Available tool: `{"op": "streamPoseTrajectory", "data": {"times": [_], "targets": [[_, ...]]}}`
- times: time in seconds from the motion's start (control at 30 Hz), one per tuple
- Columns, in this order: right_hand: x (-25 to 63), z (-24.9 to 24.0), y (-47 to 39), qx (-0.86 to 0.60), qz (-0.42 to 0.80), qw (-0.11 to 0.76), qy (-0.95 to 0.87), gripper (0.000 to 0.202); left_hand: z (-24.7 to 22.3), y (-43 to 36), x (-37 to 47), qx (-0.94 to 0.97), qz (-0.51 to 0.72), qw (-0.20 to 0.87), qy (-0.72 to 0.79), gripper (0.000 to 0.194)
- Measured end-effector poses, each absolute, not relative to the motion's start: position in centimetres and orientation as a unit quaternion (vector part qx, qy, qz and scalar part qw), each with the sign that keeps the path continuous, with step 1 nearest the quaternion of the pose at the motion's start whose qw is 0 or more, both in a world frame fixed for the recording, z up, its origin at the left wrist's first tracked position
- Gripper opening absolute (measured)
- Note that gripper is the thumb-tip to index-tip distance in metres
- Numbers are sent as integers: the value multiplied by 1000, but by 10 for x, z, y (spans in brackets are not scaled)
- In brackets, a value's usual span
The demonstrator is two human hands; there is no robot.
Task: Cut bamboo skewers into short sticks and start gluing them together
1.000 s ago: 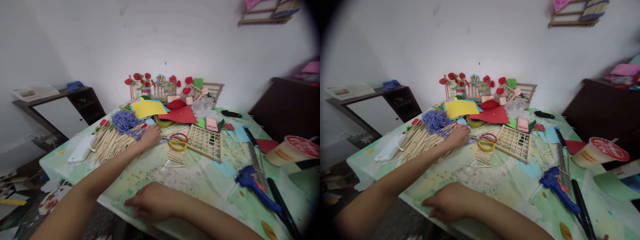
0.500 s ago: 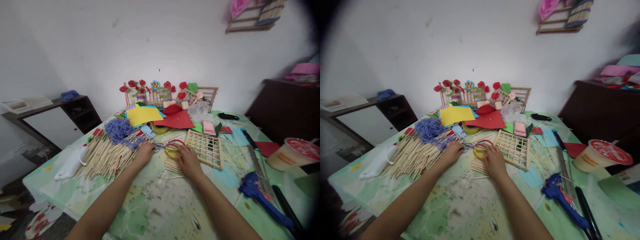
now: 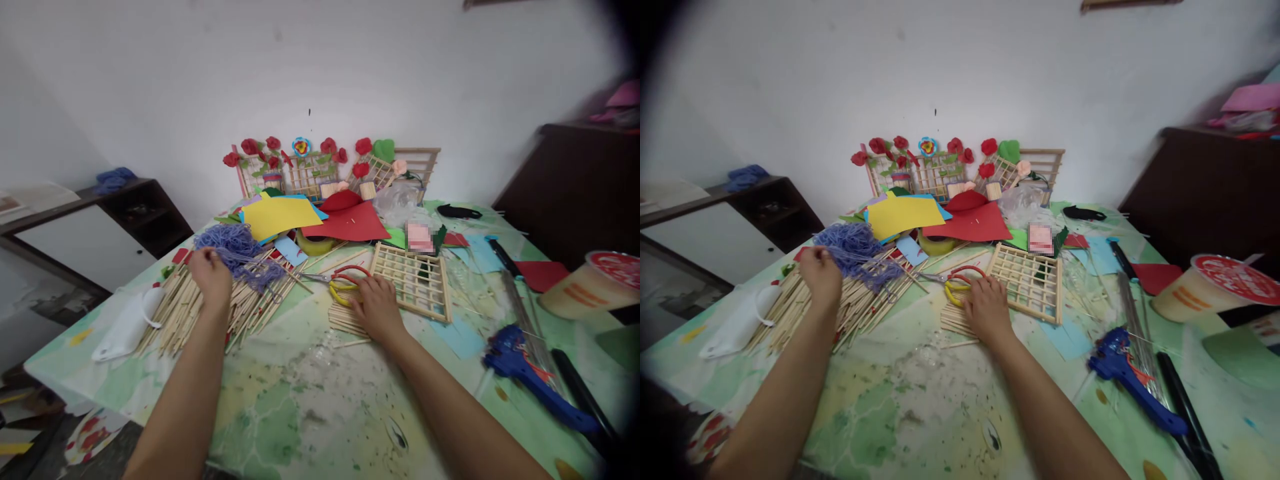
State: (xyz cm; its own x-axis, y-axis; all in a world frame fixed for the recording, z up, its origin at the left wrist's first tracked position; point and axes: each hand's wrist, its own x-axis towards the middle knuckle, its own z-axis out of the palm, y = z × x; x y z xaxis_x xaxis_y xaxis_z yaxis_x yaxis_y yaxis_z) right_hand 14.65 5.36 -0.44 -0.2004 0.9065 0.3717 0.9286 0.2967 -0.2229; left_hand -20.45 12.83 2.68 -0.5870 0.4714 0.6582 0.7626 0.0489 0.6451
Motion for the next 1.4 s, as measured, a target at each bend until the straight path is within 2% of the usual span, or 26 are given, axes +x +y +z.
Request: {"op": "streamPoseTrajectory", "data": {"times": [0.23,0.33,0.47,0.53,0.6,0.67,0.77,1.0,1.17,1.23,1.3,1.33,1.4], "targets": [[142,9,65,-612,-42,185,-768,25,25,120,-251,-371,-534,132,-748,13],[141,13,73,-610,-34,164,-774,19,28,119,-227,-426,-513,129,-734,16],[145,18,76,-601,-22,158,-783,14,33,110,-160,-569,-463,158,-660,29],[151,23,75,-604,-20,174,-777,13,34,97,-121,-665,-420,160,-596,26],[158,31,74,-612,-18,201,-765,12,33,79,-85,-792,-330,110,-502,19],[165,37,75,-625,-13,239,-743,13,29,60,-57,-895,-210,31,-392,18],[173,40,78,-643,8,303,-703,19,24,37,-33,-945,-120,-17,-305,23],[169,1,69,-630,42,420,-652,18,18,34,-30,-948,-116,-44,-294,27],[160,-20,58,-588,54,444,-674,12,26,25,-29,-943,-163,-90,-275,27],[159,-20,57,-571,56,449,-685,11,37,10,-25,-950,-175,-159,-205,30],[159,-19,58,-556,56,456,-692,12,46,-9,-21,-961,-114,-241,-68,48],[160,-19,58,-553,54,462,-692,12,49,-17,-18,-962,-75,-261,-13,52],[161,-20,59,-553,47,475,-683,13,48,-30,-14,-966,-24,-255,21,49]]}}
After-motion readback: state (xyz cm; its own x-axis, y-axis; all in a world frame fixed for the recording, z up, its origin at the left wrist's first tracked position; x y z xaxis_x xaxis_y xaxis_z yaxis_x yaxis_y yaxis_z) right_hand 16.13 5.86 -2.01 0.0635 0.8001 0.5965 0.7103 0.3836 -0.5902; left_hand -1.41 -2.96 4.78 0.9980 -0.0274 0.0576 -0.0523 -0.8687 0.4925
